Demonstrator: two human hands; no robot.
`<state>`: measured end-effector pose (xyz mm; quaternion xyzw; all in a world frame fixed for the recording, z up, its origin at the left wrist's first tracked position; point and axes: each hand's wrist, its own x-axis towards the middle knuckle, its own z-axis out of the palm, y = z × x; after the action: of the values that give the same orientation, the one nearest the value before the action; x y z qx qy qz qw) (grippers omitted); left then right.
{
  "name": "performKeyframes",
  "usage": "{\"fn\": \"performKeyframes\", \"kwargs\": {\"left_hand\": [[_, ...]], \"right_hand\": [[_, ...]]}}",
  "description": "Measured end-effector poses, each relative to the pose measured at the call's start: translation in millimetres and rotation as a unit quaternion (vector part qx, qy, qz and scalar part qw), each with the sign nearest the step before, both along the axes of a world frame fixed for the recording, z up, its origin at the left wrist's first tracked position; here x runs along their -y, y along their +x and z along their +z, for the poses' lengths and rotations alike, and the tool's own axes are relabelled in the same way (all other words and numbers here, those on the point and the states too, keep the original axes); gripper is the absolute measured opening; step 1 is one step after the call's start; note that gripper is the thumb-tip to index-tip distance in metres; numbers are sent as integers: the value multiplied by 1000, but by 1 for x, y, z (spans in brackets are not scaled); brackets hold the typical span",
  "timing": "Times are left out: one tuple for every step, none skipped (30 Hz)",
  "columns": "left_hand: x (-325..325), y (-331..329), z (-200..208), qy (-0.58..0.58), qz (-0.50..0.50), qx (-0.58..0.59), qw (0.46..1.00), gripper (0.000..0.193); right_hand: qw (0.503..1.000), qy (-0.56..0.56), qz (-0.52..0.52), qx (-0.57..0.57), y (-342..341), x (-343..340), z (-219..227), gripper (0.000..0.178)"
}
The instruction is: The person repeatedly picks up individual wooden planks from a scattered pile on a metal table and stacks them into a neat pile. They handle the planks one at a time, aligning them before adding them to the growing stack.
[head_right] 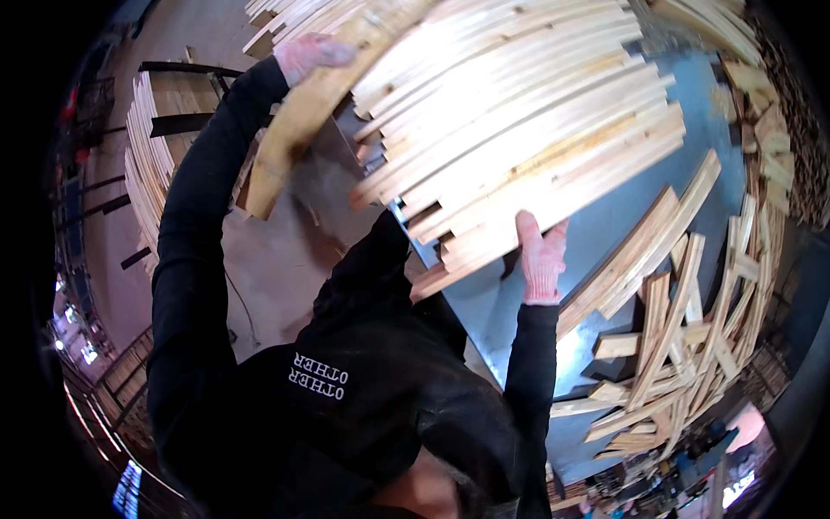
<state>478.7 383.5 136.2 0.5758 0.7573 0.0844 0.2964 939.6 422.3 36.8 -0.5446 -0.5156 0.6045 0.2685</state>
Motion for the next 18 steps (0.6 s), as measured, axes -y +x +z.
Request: {"fn": "performKeyframes", "kwargs": {"left_hand": [[-9, 3, 16, -15, 16, -51, 998, 48], [-5, 1, 29, -7, 34, -53, 998, 54], [15, -21, 13, 141, 3, -42, 989, 67], [27, -16, 41, 156, 4, 24, 987, 60], [50, -20, 52, 29, 123, 196, 972, 50], [73, -22, 60, 33, 176, 272, 945, 40], [97, -21, 63, 115, 132, 250, 952, 38], [121, -25, 54, 75, 189, 382, 902, 41], [150, -19, 35, 90, 211, 454, 861, 45], [167, -5, 28, 77, 261, 521, 809, 48], [181, 9, 15, 91, 285, 535, 790, 49], [188, 19, 4, 105, 304, 548, 772, 50], [189, 27, 3, 100, 336, 534, 769, 50], [185, 33, 2, 93, 358, 523, 768, 51], [182, 37, 2, 89, 381, 507, 768, 52], [187, 37, 0, 93, 396, 503, 763, 54], [197, 36, -7, 98, 407, 502, 757, 56], [206, 35, -13, 106, 416, 503, 750, 58]], "right_hand": [[1000, 12, -8, -18, -7, -6, -7, 85], [999, 14, -11, -34, -10, -6, -8, 85], [999, -43, 15, 8, -4, -10, -4, 84], [999, -37, 20, 17, 4, -12, -15, 82], [993, -56, 33, 101, -1, -13, 6, 83], [980, -68, 47, 182, -11, -18, 27, 84], [956, 130, 42, 261, -6, -26, 24, 84], [889, 323, 29, 323, -5, -31, 13, 85], [870, 397, 2, 292, -34, -36, 39, 83], [829, 468, 118, 281, -73, -42, 63, 76], [777, 530, 232, 248, -112, -48, 87, 69], [713, 588, 337, 181, -154, -53, 93, 62], [668, 573, 451, 146, -196, -52, 99, 59], [609, 599, 503, 129, -232, -46, 97, 49], [520, 622, 568, 140, -259, -42, 89, 43], [494, 631, 575, 164, -274, -36, 61, 34], [450, 626, 605, 200, -289, -34, 68, 28], [425, 654, 599, 179, -297, -33, 46, 19]]}}
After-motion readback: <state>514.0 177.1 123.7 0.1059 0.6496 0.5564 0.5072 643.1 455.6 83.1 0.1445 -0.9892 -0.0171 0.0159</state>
